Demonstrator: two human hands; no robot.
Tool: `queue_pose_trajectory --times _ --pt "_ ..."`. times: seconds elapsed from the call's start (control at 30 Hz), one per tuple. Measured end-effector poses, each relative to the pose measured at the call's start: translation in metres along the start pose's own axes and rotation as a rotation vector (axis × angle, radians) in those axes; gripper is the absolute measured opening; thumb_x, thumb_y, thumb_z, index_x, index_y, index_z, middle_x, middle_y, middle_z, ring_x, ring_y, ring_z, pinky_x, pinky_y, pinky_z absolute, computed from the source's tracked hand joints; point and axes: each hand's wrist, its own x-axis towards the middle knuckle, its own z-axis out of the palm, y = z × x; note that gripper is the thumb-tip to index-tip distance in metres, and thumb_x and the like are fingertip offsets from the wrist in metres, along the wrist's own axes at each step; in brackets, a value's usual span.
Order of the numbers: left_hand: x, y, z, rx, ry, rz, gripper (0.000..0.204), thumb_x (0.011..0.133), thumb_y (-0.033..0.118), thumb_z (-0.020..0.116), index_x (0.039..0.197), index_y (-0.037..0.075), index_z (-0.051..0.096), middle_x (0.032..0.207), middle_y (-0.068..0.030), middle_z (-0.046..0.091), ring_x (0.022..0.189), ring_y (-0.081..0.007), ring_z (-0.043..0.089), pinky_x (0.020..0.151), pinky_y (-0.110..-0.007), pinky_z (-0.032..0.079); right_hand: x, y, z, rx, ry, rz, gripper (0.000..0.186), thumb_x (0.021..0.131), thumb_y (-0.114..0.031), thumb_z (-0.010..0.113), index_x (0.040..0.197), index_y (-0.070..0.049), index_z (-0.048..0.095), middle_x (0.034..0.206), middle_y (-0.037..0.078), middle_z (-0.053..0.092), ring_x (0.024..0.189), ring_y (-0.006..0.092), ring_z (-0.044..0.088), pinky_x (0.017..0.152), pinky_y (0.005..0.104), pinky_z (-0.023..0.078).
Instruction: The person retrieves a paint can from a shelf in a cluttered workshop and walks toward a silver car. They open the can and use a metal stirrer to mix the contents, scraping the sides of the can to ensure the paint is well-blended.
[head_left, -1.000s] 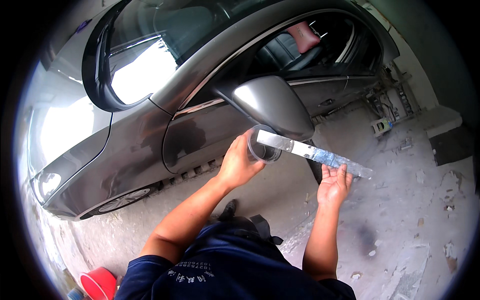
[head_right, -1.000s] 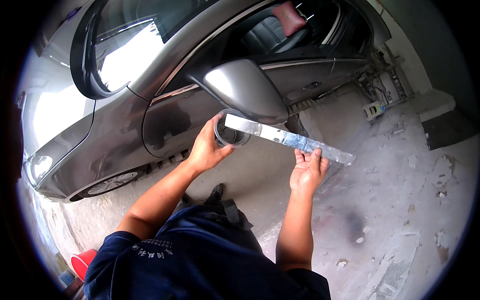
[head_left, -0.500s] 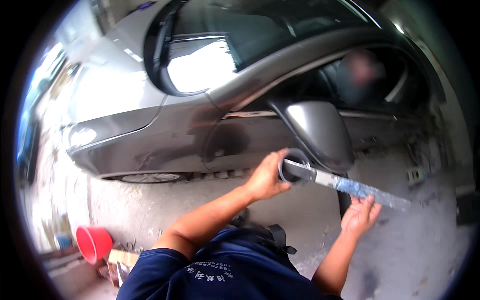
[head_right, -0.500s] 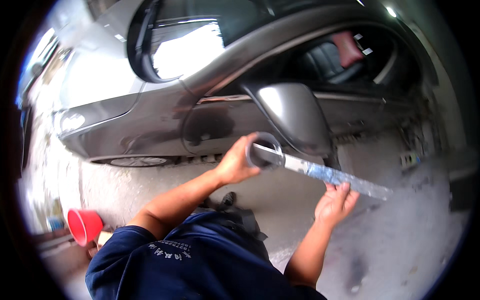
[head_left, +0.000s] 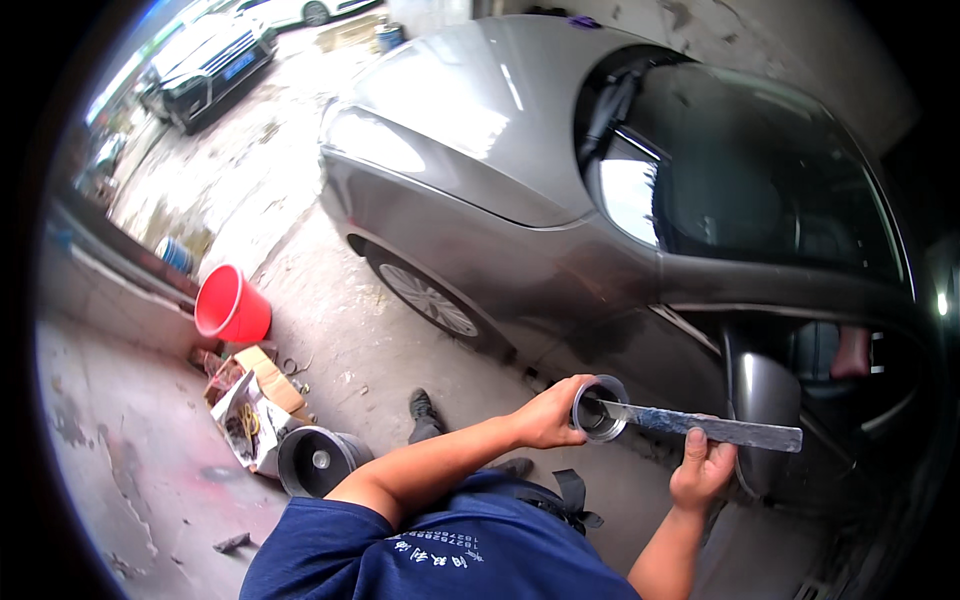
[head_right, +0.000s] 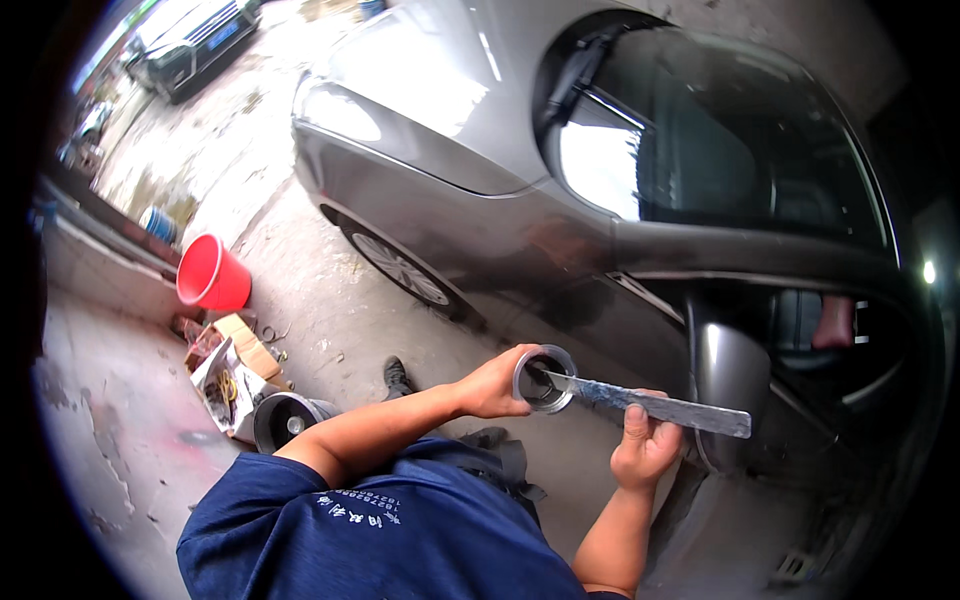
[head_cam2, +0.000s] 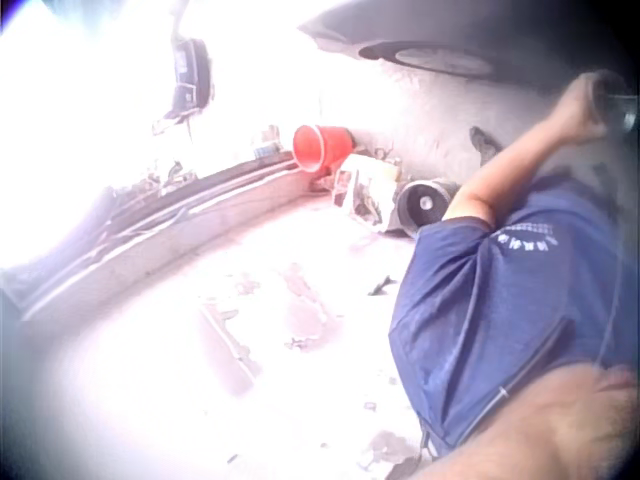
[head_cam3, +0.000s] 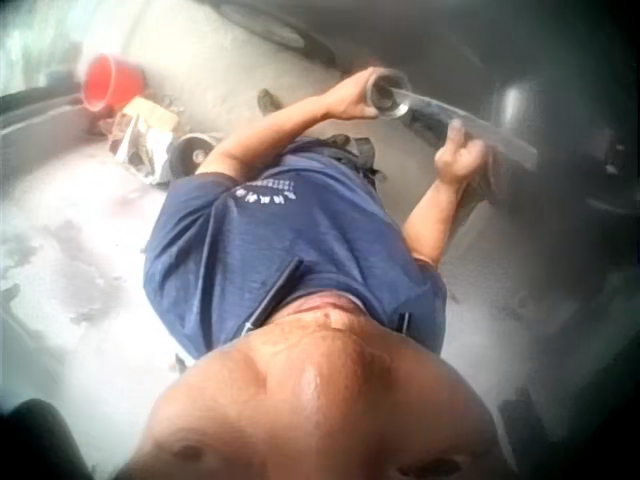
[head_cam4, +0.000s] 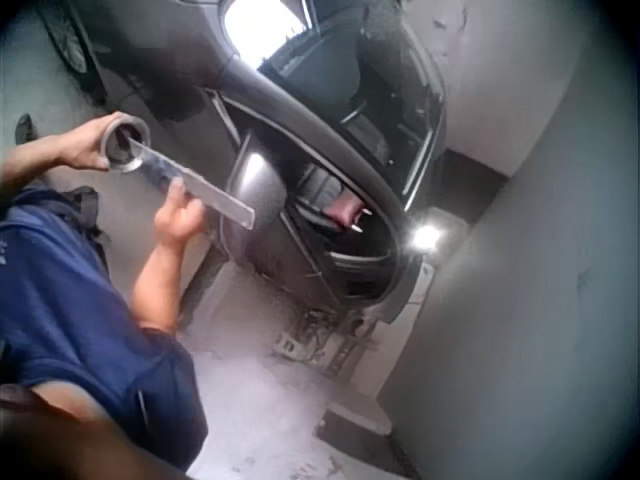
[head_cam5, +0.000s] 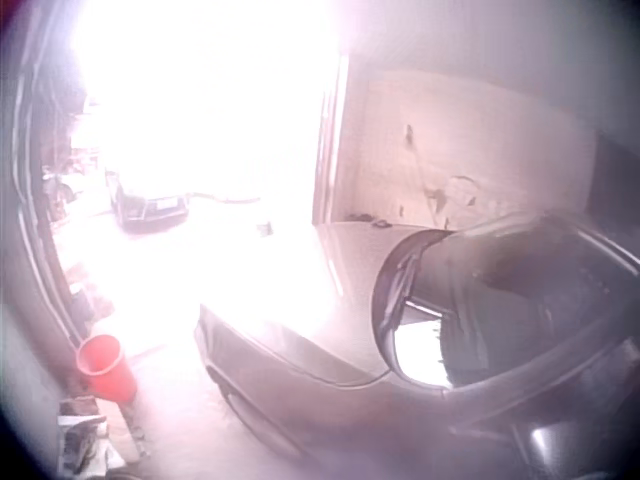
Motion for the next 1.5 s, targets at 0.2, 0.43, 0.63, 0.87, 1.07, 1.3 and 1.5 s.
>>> queue_pose_trajectory --times 0.2,0.43,0.63,0.87,1.07,1.3,1.5 --pt "-0.058 -0.035 -0.099 -0.073 0.143 -0.037 0.081 0.065 0.014 0.078 0.135 0.001 0.038 0.130 -0.0176 0.048 0.124 -0.0291 0.048 0.106 -0.038 0.038 0.033 -0.038 0.130 -0.061 -0.355 -0.082 0.012 0.092 -0.010 0.060 0.095 0.002 0.059 0.081 0.005 0.061 0.068 0.0100 0.052 0.063 0.0225 0.041" --pt "-0.137 -0.076 -0.255 -0.060 0.340 -0.042 0.080 0.066 0.013 0.078 0.134 0.002 0.038 0.128 -0.0142 0.050 0.123 -0.0246 0.048 0.105 -0.037 0.039 0.056 -0.086 0.325 0.164 -0.687 -0.224 0.006 0.089 -0.003 0.063 0.093 0.002 0.062 0.086 0.010 0.066 0.072 0.0174 0.061 0.064 0.0269 0.048" --pt "-0.198 -0.061 -0.354 -0.038 0.503 -0.141 0.082 0.066 0.015 0.080 0.136 0.003 0.038 0.131 -0.0153 0.049 0.124 -0.0256 0.049 0.105 -0.037 0.039 0.076 -0.123 0.430 0.156 -0.840 -0.287 0.007 0.090 0.000 0.059 0.096 0.004 0.058 0.089 0.012 0.064 0.081 0.0151 0.061 0.072 0.0253 0.048" --pt "-0.220 -0.050 -0.431 -0.098 0.767 -0.139 0.051 0.070 0.015 0.076 0.116 0.003 0.057 0.108 -0.0128 0.063 0.103 -0.0268 0.061 0.092 -0.037 0.047 0.084 -0.127 0.560 0.410 -1.102 -0.591 0.013 0.085 0.008 0.061 0.096 0.002 0.060 0.086 0.011 0.067 0.077 0.0198 0.063 0.069 0.0299 0.050" --pt "-0.224 -0.114 -0.494 0.061 0.866 -0.179 0.063 0.070 0.014 0.078 0.125 0.004 0.050 0.115 -0.0138 0.059 0.109 -0.0270 0.058 0.095 -0.038 0.045 0.134 -0.112 0.624 0.440 -0.970 -0.131 0.011 0.089 0.008 0.055 0.098 0.004 0.058 0.090 0.012 0.064 0.085 0.0181 0.062 0.077 0.0290 0.050" --pt "-0.193 -0.163 -0.598 0.118 0.836 -0.266 0.075 0.070 0.016 0.080 0.134 0.005 0.041 0.124 -0.0161 0.054 0.116 -0.0319 0.053 0.099 -0.040 0.042 0.157 -0.086 0.722 0.142 -0.745 -0.303 0.011 0.084 -0.004 0.067 0.092 0.003 0.063 0.080 0.013 0.067 0.069 0.0211 0.064 0.065 0.0301 0.050" --pt "-0.185 -0.189 -0.675 0.111 0.833 -0.349 0.077 0.068 0.015 0.077 0.135 0.005 0.040 0.126 -0.0181 0.052 0.118 -0.0338 0.051 0.102 -0.041 0.040 0.204 -0.125 0.800 0.294 -0.624 -0.082 0.009 0.086 -0.003 0.064 0.091 0.004 0.060 0.077 0.012 0.065 0.062 0.0177 0.060 0.060 0.0283 0.048"
